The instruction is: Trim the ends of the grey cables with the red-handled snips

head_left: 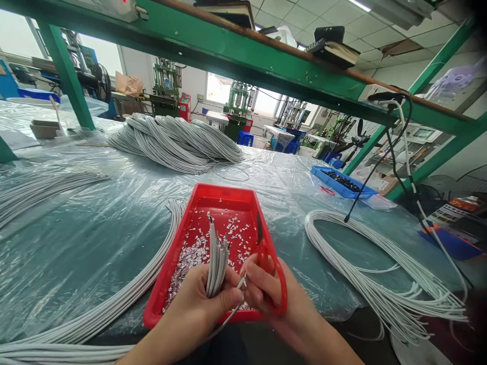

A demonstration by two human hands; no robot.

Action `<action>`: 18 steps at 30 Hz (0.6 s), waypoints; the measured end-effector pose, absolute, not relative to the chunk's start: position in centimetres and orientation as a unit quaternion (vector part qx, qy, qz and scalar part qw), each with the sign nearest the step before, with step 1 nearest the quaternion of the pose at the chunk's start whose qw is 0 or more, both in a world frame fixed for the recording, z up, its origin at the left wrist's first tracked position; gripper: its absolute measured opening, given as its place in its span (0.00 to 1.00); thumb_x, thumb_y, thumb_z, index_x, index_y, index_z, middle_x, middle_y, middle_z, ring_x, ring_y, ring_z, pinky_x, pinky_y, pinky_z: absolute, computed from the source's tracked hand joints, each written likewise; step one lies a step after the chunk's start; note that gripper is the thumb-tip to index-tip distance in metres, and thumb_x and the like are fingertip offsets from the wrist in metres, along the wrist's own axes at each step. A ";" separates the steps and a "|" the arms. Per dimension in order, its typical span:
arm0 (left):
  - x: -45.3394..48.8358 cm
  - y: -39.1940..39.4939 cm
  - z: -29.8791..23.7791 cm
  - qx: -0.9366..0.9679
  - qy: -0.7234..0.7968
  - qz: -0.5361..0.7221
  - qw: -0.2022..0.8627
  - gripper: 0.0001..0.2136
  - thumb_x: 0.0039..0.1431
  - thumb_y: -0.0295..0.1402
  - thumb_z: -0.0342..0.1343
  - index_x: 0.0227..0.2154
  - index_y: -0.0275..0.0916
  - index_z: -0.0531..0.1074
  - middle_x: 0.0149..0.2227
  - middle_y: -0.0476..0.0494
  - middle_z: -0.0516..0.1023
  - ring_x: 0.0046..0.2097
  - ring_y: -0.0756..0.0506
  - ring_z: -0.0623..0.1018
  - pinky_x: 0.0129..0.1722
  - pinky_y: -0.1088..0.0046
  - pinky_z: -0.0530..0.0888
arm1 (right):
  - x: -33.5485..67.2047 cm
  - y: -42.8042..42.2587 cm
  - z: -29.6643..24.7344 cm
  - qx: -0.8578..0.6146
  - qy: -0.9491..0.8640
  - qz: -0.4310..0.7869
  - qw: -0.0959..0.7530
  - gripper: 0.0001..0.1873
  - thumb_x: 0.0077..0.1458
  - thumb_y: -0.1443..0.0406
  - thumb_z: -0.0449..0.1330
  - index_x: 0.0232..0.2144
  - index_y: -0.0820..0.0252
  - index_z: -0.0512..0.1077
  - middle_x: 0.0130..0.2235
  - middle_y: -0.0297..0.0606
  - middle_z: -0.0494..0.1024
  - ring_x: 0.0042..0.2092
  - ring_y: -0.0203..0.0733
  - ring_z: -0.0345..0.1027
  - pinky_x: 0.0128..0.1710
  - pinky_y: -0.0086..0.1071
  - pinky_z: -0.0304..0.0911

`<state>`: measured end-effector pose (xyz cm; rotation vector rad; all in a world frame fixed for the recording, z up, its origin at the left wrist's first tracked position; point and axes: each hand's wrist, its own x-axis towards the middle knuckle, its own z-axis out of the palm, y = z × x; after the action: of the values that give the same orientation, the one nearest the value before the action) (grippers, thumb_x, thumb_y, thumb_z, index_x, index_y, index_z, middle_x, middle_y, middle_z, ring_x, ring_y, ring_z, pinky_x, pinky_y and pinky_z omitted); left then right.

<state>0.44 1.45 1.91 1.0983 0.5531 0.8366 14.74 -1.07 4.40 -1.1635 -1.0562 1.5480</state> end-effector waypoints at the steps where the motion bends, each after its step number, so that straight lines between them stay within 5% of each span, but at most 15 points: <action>1: 0.4 1.4 1.7 0.511 0.260 0.379 0.726 0.12 0.49 0.39 0.63 0.24 0.36 0.70 0.19 0.51 0.64 0.23 0.50 0.62 0.24 0.75 0.60 | 15.0 -0.8 4.6 -0.502 -0.450 0.570 0.470 0.19 0.48 0.55 0.59 0.23 0.64 0.60 0.18 0.29 0.57 0.19 0.27 0.46 0.21 0.26 0.43; 5: 0.3 1.4 1.0 0.500 0.298 0.384 0.717 0.14 0.49 0.41 0.63 0.30 0.36 0.70 0.21 0.53 0.64 0.24 0.50 0.60 0.23 0.75 0.56 | 16.9 0.5 5.5 -0.587 -0.522 0.390 0.481 0.10 0.40 0.68 0.63 0.21 0.65 0.64 0.22 0.32 0.62 0.26 0.30 0.50 0.26 0.27 0.45; 11: 0.8 1.5 1.0 0.471 0.327 0.410 0.709 0.14 0.46 0.40 0.64 0.27 0.35 0.69 0.22 0.51 0.64 0.25 0.49 0.60 0.26 0.72 0.57 | 17.1 1.2 5.8 -0.555 -0.546 0.521 0.348 0.13 0.39 0.65 0.64 0.25 0.68 0.66 0.23 0.34 0.65 0.24 0.30 0.54 0.24 0.25 0.51; 18: 1.2 1.5 0.8 0.436 0.314 0.437 0.722 0.13 0.43 0.36 0.67 0.23 0.35 0.68 0.20 0.50 0.64 0.24 0.49 0.61 0.25 0.74 0.58 | 15.7 0.3 6.1 -0.508 -0.545 0.549 0.379 0.14 0.42 0.62 0.64 0.25 0.69 0.69 0.23 0.34 0.67 0.26 0.29 0.56 0.26 0.23 0.54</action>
<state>1.15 1.51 0.79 0.9624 0.6944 0.9647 15.70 0.32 6.11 -1.2967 -1.3925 1.4026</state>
